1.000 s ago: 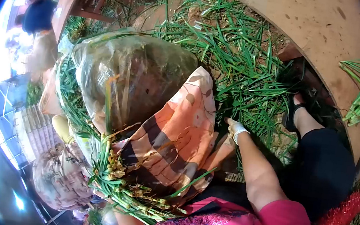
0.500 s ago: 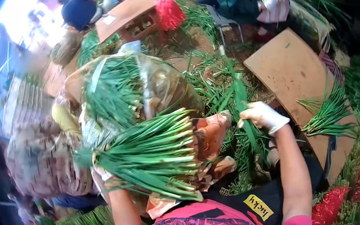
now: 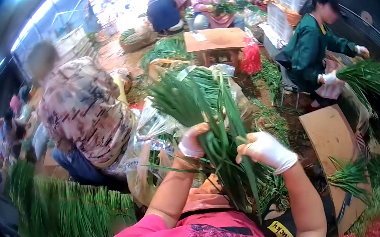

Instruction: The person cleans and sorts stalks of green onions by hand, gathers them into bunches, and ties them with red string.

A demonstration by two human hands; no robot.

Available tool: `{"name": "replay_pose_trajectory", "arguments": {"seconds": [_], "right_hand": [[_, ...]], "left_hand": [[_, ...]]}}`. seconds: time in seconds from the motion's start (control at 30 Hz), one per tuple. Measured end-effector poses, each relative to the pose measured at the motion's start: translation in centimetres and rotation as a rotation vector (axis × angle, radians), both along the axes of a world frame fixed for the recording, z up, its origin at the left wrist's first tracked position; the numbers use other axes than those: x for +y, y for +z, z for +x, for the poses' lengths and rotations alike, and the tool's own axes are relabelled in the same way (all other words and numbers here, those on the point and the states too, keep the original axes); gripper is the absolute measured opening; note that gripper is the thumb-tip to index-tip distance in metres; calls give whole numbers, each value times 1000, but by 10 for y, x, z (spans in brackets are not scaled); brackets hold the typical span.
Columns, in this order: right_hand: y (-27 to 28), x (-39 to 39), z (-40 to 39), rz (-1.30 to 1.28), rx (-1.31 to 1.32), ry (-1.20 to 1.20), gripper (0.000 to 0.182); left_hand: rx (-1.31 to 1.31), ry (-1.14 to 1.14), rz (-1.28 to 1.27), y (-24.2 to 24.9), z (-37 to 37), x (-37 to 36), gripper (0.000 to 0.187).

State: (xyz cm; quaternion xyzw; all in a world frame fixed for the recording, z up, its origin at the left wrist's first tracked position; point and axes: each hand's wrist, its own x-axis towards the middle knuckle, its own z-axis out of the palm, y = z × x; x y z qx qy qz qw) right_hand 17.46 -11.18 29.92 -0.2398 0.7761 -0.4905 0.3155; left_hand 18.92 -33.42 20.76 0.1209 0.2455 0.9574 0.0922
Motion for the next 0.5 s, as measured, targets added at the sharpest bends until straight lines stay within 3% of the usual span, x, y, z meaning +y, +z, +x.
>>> {"name": "replay_pose_trajectory", "arguments": {"seconds": [0.03,0.1,0.17,0.23,0.3,0.33,0.37,0.43,0.5], "right_hand": [[-13,-12,-1,68,-3,65,19],[-20,-24,6,238,101,89,22],[-36,-19,1,219,75,105,30],[-17,-8,6,261,52,114,35],[-7,21,-8,87,-164,54,43],[-6,34,-24,71,-47,-111,39],[-17,47,-47,23,321,-206,34],[2,45,-72,-123,259,-390,29],[16,21,-83,-339,178,-325,27]], "left_hand": [[117,209,-94,3,-1,11,34],[127,120,-76,5,-1,8,27],[135,149,-35,-13,-4,1,23],[163,198,29,-12,-5,5,19],[174,207,69,-7,-5,4,24],[172,209,39,-6,-6,3,25],[165,206,5,-4,-6,2,25],[213,170,-69,-1,-13,4,27],[319,106,-131,4,-22,14,29]]}}
